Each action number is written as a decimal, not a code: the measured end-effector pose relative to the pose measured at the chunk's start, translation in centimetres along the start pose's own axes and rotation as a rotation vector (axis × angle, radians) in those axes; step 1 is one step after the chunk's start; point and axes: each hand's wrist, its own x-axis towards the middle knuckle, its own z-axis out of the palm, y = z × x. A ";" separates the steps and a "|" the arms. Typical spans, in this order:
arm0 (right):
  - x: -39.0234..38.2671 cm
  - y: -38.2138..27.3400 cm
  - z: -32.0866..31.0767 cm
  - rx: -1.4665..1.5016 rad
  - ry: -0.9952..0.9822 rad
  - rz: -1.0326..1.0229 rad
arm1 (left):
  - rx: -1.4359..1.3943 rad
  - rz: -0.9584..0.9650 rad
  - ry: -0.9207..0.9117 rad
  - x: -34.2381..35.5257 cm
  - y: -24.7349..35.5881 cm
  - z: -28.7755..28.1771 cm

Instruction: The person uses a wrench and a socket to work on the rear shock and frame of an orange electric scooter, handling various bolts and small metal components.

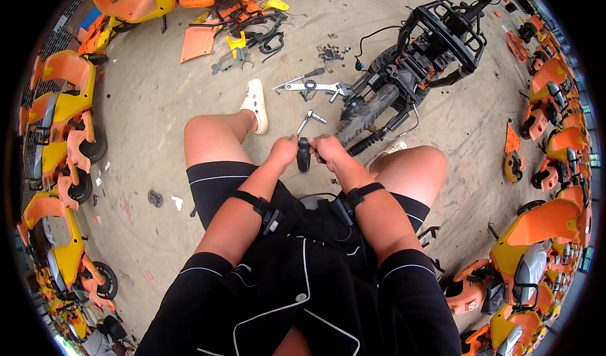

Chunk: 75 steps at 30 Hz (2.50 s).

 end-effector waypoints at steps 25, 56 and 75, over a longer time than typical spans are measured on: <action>-1.1 -0.5 0.3 0.151 0.021 -0.045 | -0.088 0.034 0.017 -0.9 0.9 -0.2; -1.4 -0.3 0.9 0.124 0.061 -0.043 | -0.070 -0.022 0.018 -0.6 -0.2 0.2; -1.3 -0.4 1.5 0.128 0.013 -0.034 | 0.019 -0.011 -0.003 -2.0 1.3 -2.0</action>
